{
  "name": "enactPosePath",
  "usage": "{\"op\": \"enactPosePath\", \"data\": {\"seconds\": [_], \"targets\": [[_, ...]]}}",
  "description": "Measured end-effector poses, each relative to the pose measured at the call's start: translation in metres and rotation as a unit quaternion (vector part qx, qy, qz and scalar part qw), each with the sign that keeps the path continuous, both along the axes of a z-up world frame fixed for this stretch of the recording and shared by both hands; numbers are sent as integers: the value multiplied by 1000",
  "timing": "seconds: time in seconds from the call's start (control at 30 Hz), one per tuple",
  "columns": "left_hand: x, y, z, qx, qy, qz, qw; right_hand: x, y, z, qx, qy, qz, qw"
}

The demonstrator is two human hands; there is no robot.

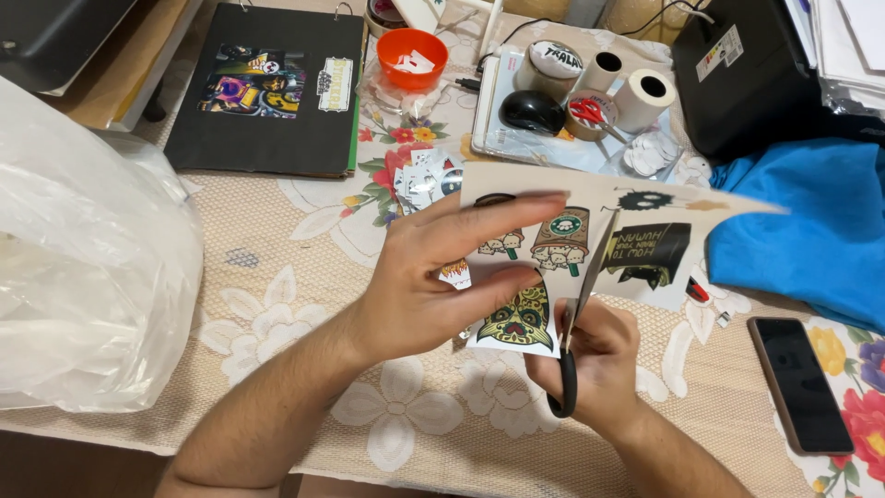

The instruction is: Using scissors to manually cut out individual stickers from a printed sheet of paper.

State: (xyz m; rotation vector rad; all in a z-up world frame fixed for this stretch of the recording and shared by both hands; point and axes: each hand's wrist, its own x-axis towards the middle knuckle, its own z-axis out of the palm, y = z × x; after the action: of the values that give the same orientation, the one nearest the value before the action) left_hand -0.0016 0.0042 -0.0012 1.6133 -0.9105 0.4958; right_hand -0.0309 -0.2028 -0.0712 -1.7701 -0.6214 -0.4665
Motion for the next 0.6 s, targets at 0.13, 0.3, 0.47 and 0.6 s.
{"op": "enactPosePath", "data": {"seconds": [0.13,0.3,0.47,0.6], "targets": [[-1,3,4,9,30,4,1000,1,0,6,-24,-25,-11,999],[0,0,0,13,42,-36,998,-2,-20,-25,75,70,-7,995],[-1,-2,1,18,47,-31,998,0,-21,-28,119,61,36,990],[-1,-4,0,27,60,-11,998,-4,-14,-14,92,75,15,993]]}}
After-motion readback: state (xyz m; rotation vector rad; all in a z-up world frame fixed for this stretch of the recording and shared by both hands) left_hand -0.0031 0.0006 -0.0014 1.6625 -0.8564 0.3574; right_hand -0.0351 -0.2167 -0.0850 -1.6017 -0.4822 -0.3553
